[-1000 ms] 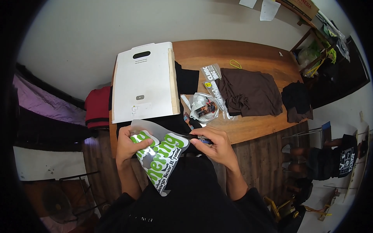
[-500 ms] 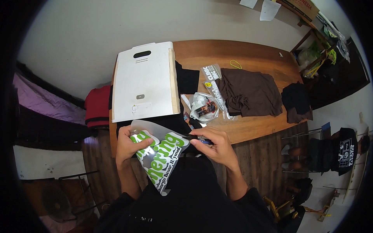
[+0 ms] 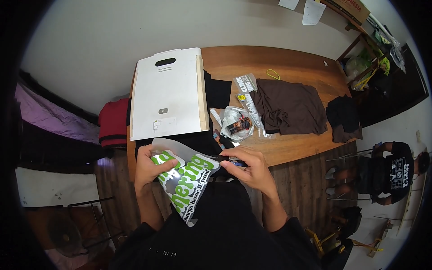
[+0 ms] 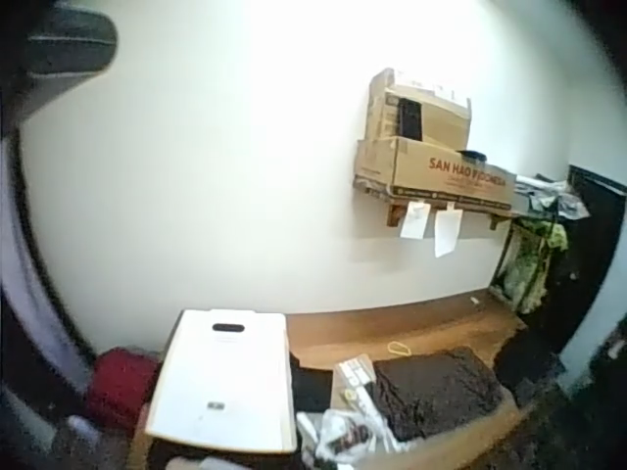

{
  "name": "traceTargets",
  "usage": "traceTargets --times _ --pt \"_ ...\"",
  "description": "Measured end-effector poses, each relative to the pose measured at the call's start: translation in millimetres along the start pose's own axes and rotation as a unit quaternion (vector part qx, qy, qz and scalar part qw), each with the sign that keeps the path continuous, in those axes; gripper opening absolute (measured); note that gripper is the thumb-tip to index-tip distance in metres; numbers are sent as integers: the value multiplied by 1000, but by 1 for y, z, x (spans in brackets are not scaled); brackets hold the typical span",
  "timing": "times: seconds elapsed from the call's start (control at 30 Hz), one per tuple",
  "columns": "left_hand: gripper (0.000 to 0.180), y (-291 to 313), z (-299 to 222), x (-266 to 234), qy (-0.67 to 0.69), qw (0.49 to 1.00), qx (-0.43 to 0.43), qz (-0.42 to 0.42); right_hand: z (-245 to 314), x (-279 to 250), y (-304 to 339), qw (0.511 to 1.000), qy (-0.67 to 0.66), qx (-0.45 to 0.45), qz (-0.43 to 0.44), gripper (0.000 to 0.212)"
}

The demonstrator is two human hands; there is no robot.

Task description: Cutting out a 'Family Gathering' heat transfer print from a sheet using a utility knife.

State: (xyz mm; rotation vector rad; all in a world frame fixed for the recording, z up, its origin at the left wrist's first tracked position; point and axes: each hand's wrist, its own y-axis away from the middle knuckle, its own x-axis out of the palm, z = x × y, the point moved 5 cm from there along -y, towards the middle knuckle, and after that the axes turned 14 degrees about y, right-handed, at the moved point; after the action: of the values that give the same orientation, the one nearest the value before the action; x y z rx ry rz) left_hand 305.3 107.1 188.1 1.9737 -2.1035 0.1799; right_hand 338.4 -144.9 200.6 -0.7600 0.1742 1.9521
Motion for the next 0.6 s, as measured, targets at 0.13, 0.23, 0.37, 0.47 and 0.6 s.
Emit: traceTargets --times 0.13,0.23,0.37,0.47,0.6 --pt "20 1 -3 0 -5 1000 -4 -2 2 -2 -1 1000 -3 -4 -2 22" --pt "20 1 -3 1 4 1000 -4 -6 2 -2 -1 1000 0 -2 3 23" --pt "20 0 2 2 9 1000 -7 -2 1 -1 -2 1000 2 -14 9 23" --pt "20 0 1 3 8 1000 -8 -1 2 -1 -3 1000 5 -11 18 23" --pt "20 0 3 2 6 1000 -10 0 1 0 -2 1000 1 -10 8 22"
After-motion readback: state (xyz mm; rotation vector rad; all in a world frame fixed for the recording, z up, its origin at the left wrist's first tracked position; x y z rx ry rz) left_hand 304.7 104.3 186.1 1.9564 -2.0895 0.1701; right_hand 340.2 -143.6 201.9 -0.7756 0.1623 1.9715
